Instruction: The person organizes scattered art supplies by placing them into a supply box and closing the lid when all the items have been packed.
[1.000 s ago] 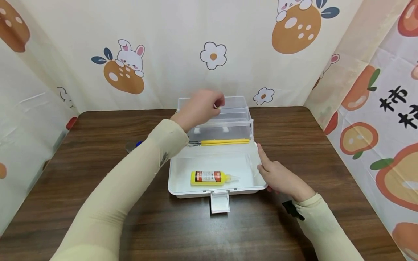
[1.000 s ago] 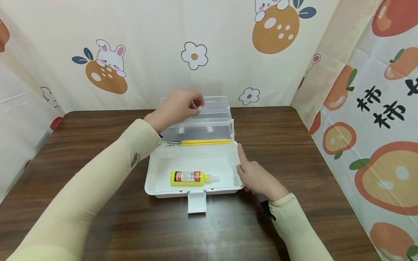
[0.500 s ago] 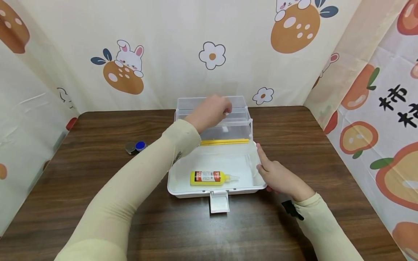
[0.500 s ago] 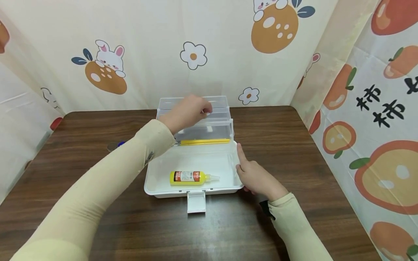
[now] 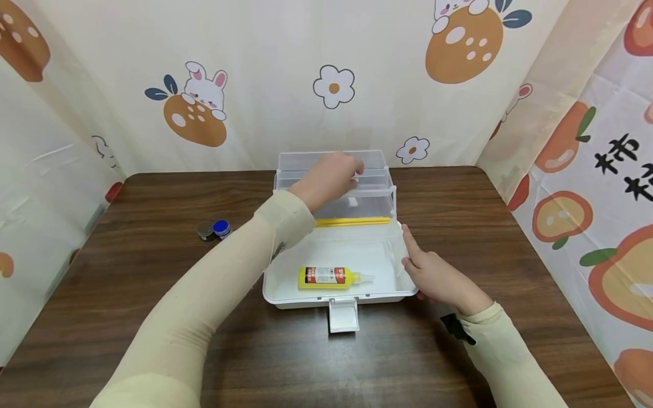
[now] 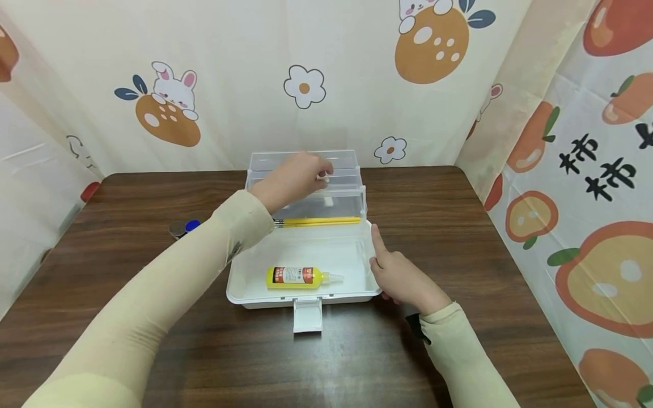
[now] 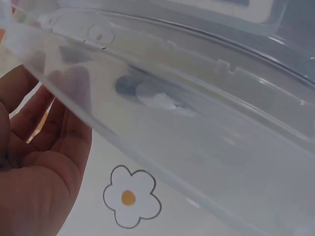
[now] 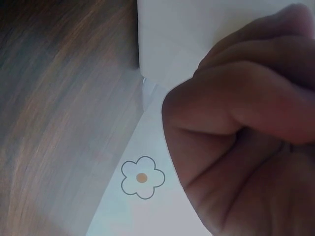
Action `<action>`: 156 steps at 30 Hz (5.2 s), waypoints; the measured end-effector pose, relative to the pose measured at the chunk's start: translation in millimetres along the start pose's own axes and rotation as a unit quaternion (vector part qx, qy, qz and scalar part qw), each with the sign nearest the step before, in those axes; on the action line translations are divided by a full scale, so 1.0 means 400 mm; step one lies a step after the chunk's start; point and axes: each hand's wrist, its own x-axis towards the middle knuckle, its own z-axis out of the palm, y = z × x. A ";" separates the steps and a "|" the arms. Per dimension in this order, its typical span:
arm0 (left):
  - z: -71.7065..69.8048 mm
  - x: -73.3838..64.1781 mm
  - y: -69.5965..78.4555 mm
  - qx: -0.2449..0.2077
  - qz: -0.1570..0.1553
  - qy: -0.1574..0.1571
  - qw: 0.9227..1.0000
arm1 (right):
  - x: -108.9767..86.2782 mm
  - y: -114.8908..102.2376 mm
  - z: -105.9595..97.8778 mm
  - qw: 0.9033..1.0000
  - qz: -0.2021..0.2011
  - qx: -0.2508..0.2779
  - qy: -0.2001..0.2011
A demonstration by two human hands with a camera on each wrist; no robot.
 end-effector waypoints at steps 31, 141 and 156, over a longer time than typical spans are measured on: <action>-0.007 -0.402 -0.314 -0.052 -0.174 0.077 0.980 | 0.004 0.004 -0.001 1.000 0.010 -0.009 -0.009; -0.022 -0.465 -0.364 -0.055 -0.201 0.059 0.976 | -0.003 -0.020 0.041 0.978 -0.015 -0.181 0.099; 0.089 -0.505 -0.429 -0.083 -0.225 0.023 0.970 | 0.000 -0.019 0.054 0.983 0.015 -0.153 0.098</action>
